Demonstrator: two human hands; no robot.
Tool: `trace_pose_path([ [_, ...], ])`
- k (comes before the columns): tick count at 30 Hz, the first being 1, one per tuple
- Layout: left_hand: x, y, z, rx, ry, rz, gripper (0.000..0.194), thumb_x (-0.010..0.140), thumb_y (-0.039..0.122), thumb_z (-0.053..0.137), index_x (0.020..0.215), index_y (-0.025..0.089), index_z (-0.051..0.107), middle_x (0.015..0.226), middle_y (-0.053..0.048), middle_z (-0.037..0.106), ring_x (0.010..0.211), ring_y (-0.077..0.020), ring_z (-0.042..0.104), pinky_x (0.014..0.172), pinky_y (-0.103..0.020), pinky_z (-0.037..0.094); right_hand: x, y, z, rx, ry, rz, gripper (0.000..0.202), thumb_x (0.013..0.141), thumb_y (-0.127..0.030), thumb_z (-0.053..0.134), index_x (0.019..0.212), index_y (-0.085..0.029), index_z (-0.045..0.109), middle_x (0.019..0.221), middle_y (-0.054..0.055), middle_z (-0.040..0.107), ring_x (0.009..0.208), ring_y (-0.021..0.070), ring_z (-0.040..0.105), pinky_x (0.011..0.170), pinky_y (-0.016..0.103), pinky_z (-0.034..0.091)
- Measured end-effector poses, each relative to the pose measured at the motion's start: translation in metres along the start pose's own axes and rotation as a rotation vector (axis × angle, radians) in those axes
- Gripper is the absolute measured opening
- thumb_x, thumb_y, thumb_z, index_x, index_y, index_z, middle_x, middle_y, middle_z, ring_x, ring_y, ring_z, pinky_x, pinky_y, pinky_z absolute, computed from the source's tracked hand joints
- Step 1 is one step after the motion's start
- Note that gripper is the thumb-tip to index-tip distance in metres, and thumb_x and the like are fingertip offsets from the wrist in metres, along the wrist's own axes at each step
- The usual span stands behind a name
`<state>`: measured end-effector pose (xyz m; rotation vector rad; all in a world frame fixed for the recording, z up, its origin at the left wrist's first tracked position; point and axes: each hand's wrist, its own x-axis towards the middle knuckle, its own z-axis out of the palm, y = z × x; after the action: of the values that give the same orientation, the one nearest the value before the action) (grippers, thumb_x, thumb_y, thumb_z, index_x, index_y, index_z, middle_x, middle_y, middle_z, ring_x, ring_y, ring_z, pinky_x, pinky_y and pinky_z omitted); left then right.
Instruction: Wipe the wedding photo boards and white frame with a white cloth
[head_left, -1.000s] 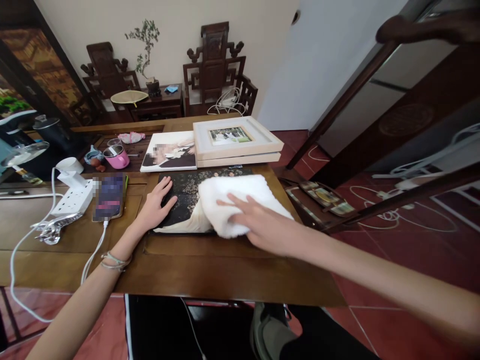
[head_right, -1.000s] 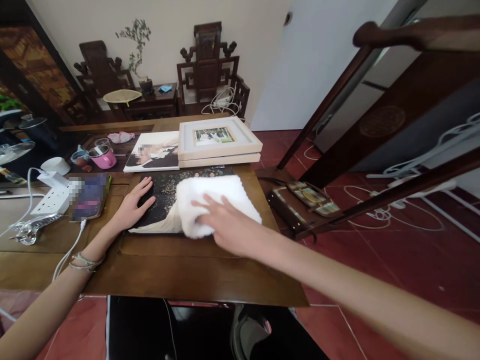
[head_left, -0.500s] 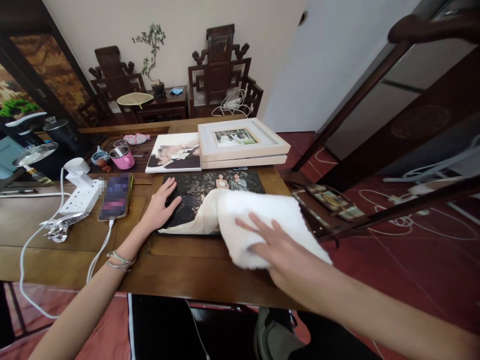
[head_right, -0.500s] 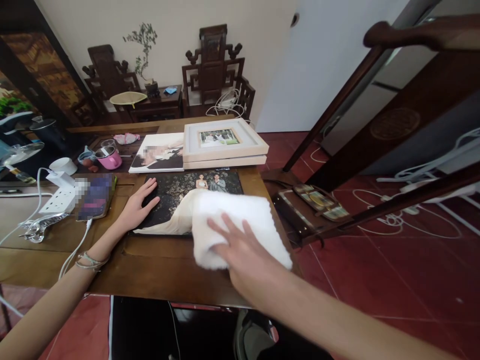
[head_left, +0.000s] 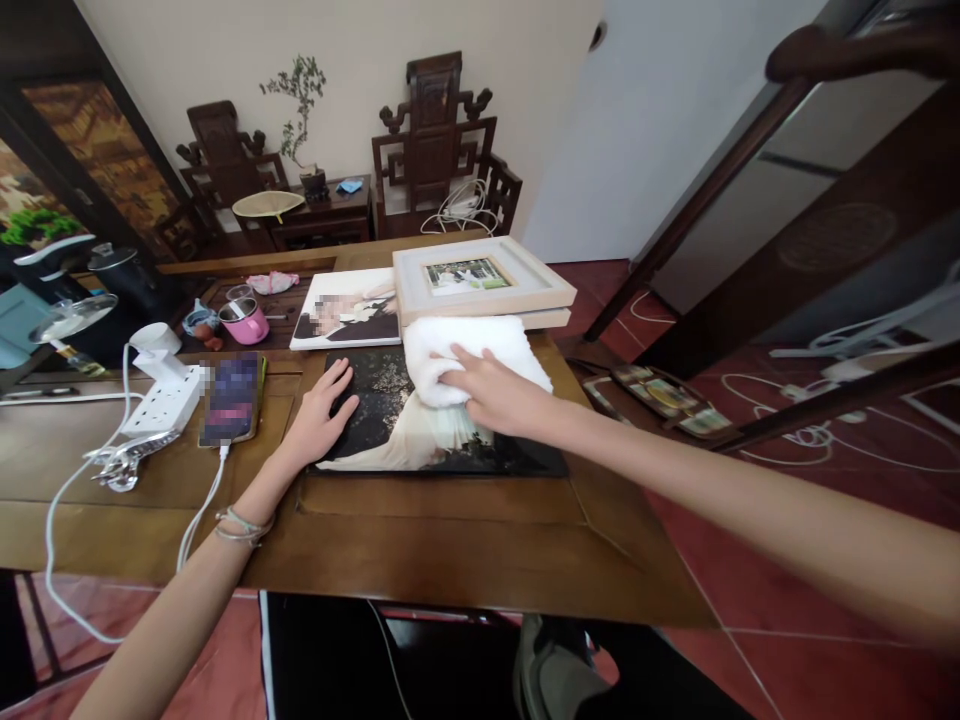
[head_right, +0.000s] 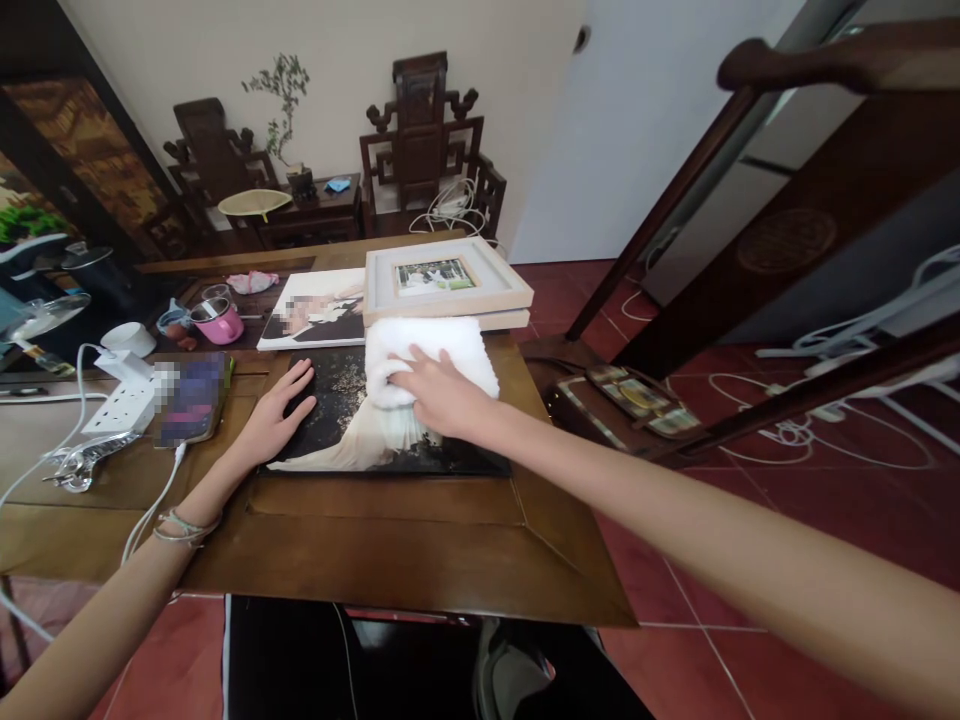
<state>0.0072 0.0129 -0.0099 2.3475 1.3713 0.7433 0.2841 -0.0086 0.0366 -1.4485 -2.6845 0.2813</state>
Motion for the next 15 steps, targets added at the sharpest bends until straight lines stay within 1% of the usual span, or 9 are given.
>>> trace_pose_path([
  [1,0.000,0.000,0.000,-0.002,0.002,-0.004,0.052,0.093,0.039,0.043,0.136,0.011,0.047,0.150,-0.014,0.036,0.141,-0.0248,0.030,0.115,-0.044,0.024,-0.003,-0.009,0.000,0.005,-0.013,0.027,0.064,0.067,0.008,0.038,0.126,-0.011,0.054,0.151,0.016,0.031,0.140,0.0384,0.019,0.104,0.066,0.026],
  [3,0.000,0.000,0.000,-0.004,0.004,-0.012,0.052,0.092,0.038,0.043,0.136,0.011,0.047,0.150,-0.015,0.036,0.141,-0.0250,0.030,0.115,-0.045,0.024,-0.019,-0.036,0.000,0.020,-0.077,0.060,0.064,0.067,0.007,0.040,0.126,-0.013,0.055,0.152,0.014,0.030,0.140,0.0395,0.017,0.105,0.066,0.025],
  [4,0.000,0.000,0.000,-0.004,0.003,-0.014,0.052,0.092,0.038,0.043,0.136,0.011,0.047,0.150,-0.015,0.036,0.141,-0.0252,0.030,0.115,-0.046,0.024,-0.030,-0.051,0.000,0.023,-0.118,0.036,0.063,0.067,0.006,0.042,0.124,-0.015,0.058,0.152,0.013,0.029,0.140,0.0395,0.015,0.106,0.065,0.023],
  [6,0.000,-0.001,0.001,-0.003,0.001,-0.015,0.052,0.093,0.038,0.042,0.136,0.011,0.047,0.150,-0.015,0.036,0.141,-0.0257,0.029,0.115,-0.047,0.024,-0.052,-0.081,0.000,0.040,-0.250,-0.050,0.060,0.064,0.004,0.048,0.117,-0.018,0.063,0.153,0.012,0.028,0.140,0.0416,0.014,0.107,0.066,0.021],
  [7,0.000,-0.001,0.001,-0.004,0.002,-0.012,0.051,0.093,0.038,0.042,0.136,0.011,0.047,0.150,-0.015,0.036,0.141,-0.0257,0.029,0.115,-0.047,0.024,-0.061,-0.093,0.000,0.048,-0.290,-0.093,0.058,0.062,0.003,0.051,0.116,-0.017,0.064,0.154,0.013,0.025,0.139,0.0432,0.012,0.107,0.067,0.020],
  [9,0.000,-0.002,0.002,-0.005,0.002,-0.001,0.051,0.093,0.039,0.042,0.136,0.013,0.047,0.150,-0.015,0.036,0.141,-0.0257,0.029,0.115,-0.047,0.024,-0.071,-0.108,-0.001,0.060,-0.352,-0.142,0.059,0.062,0.001,0.054,0.117,-0.017,0.064,0.154,0.014,0.022,0.139,0.0450,0.010,0.106,0.068,0.020],
  [10,0.000,-0.002,0.002,-0.004,0.001,0.002,0.051,0.093,0.039,0.042,0.137,0.014,0.047,0.150,-0.014,0.036,0.141,-0.0258,0.029,0.114,-0.047,0.024,-0.071,-0.110,-0.002,0.059,-0.367,-0.144,0.060,0.063,0.000,0.054,0.120,-0.017,0.062,0.154,0.014,0.022,0.139,0.0446,0.010,0.106,0.068,0.021],
  [12,0.000,-0.002,0.002,0.003,-0.009,0.004,0.051,0.093,0.039,0.042,0.137,0.014,0.046,0.151,-0.014,0.035,0.141,-0.0260,0.028,0.114,-0.048,0.024,-0.060,-0.103,-0.004,0.042,-0.364,-0.122,0.062,0.066,0.002,0.050,0.124,-0.019,0.059,0.154,0.012,0.023,0.140,0.0411,0.011,0.107,0.065,0.022],
  [15,0.000,-0.004,0.001,0.017,-0.029,-0.004,0.052,0.093,0.039,0.041,0.139,0.013,0.044,0.151,-0.014,0.033,0.142,-0.0257,0.026,0.114,-0.049,0.023,-0.024,-0.074,-0.006,-0.019,-0.271,-0.074,0.065,0.069,0.005,0.045,0.129,-0.019,0.055,0.155,0.010,0.022,0.141,0.0371,0.011,0.109,0.062,0.021],
])
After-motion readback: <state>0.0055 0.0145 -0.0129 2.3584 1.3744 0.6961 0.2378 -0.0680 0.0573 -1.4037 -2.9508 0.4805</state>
